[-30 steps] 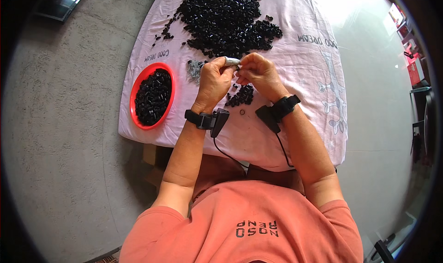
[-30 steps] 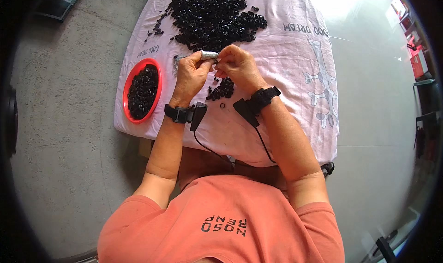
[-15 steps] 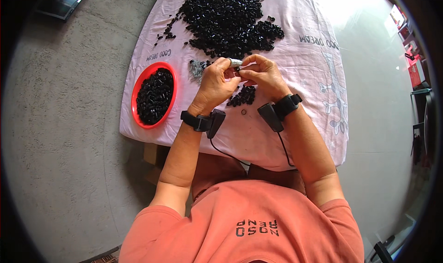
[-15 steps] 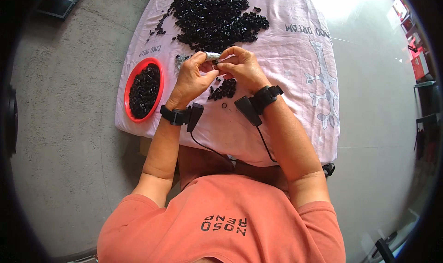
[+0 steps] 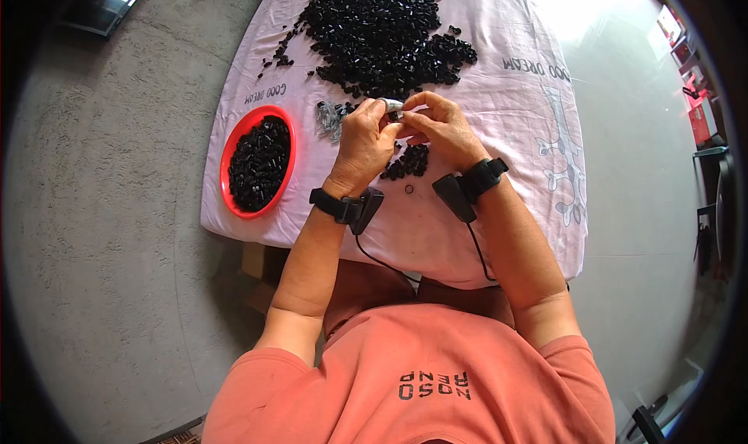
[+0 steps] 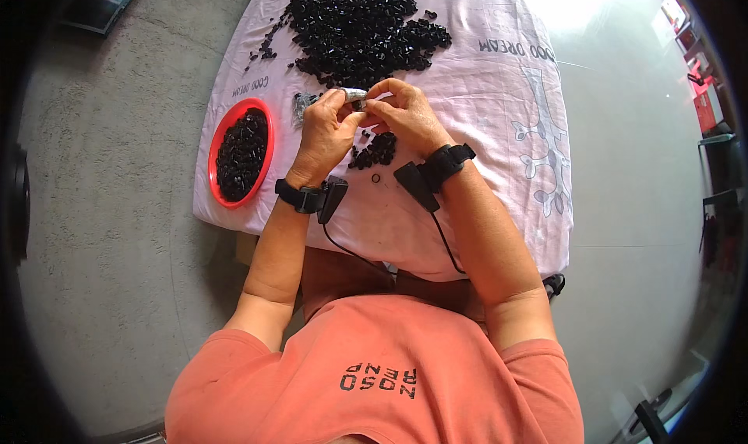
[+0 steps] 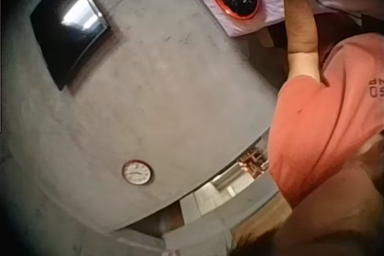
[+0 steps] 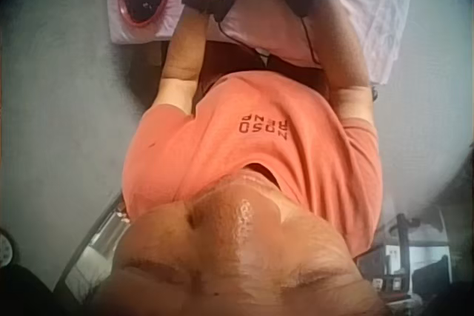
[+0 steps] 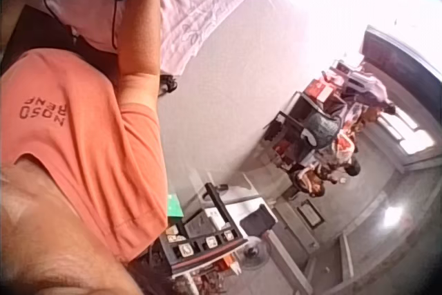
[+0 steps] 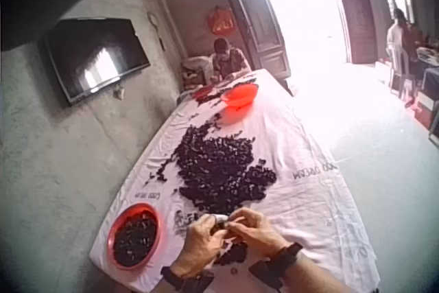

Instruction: Applying a substance from a silver tube to small black plastic rings and sorting them.

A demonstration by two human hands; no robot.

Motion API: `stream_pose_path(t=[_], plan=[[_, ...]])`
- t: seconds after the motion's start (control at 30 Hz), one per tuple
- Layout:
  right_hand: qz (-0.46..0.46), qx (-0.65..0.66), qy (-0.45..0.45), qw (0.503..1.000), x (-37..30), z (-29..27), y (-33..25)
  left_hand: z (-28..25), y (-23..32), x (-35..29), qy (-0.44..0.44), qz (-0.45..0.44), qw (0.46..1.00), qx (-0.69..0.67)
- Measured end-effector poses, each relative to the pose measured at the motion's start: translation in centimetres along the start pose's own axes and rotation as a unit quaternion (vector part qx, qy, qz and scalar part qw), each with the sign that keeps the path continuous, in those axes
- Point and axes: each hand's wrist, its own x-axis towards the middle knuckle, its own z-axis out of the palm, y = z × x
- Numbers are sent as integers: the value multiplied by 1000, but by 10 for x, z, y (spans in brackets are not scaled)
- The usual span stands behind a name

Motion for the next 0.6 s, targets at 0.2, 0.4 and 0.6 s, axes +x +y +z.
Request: stream_pose_path(t=[0.2,0.4,0.6], plan=[[-3,9,2,1000,3,-2,4,0,-2,-2,-3,17,1000,12],[0,24,-4,1000,4,-2,4,0,1,-7,56,-11,998,-35],[4,33,32,999,1,-3,3,-20,-26,-17,130,-96,987,24]])
